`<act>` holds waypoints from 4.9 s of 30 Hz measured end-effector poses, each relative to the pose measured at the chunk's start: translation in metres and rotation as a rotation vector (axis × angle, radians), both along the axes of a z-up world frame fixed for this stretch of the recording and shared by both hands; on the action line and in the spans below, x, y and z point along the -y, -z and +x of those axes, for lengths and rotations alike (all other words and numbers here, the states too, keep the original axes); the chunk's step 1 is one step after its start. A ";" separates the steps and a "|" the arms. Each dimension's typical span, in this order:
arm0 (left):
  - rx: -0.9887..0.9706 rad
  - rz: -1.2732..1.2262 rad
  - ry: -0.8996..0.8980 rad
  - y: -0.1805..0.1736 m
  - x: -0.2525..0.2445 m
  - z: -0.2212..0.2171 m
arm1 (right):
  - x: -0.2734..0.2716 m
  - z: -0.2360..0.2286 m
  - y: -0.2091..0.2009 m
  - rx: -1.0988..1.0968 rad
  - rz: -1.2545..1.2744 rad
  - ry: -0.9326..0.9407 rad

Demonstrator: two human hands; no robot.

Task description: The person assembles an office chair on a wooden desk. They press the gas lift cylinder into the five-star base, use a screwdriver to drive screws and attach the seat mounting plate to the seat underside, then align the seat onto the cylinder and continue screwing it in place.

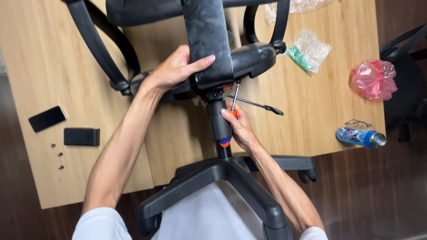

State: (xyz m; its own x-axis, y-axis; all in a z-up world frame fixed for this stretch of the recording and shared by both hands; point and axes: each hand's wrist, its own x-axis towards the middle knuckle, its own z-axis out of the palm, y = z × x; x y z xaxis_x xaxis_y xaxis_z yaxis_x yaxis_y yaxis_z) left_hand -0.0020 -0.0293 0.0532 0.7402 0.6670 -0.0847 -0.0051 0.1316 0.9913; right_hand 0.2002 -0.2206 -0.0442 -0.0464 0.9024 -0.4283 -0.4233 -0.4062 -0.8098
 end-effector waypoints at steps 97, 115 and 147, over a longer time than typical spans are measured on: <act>-0.172 0.768 -0.066 -0.013 0.016 0.005 | -0.030 0.056 -0.042 0.335 -0.147 -0.145; -0.205 0.737 -0.064 -0.008 0.018 0.008 | -0.018 0.036 -0.034 1.014 0.056 0.029; -0.242 0.733 -0.028 -0.014 0.035 0.006 | 0.004 0.057 -0.037 0.687 0.052 -0.098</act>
State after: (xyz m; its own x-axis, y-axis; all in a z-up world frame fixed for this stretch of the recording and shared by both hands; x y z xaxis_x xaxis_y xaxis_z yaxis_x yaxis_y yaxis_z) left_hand 0.0041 -0.0648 0.0672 0.7395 0.6331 0.2287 0.2292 -0.5563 0.7987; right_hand 0.2573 -0.2241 -0.0076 0.1372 0.9281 -0.3461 0.2283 -0.3697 -0.9007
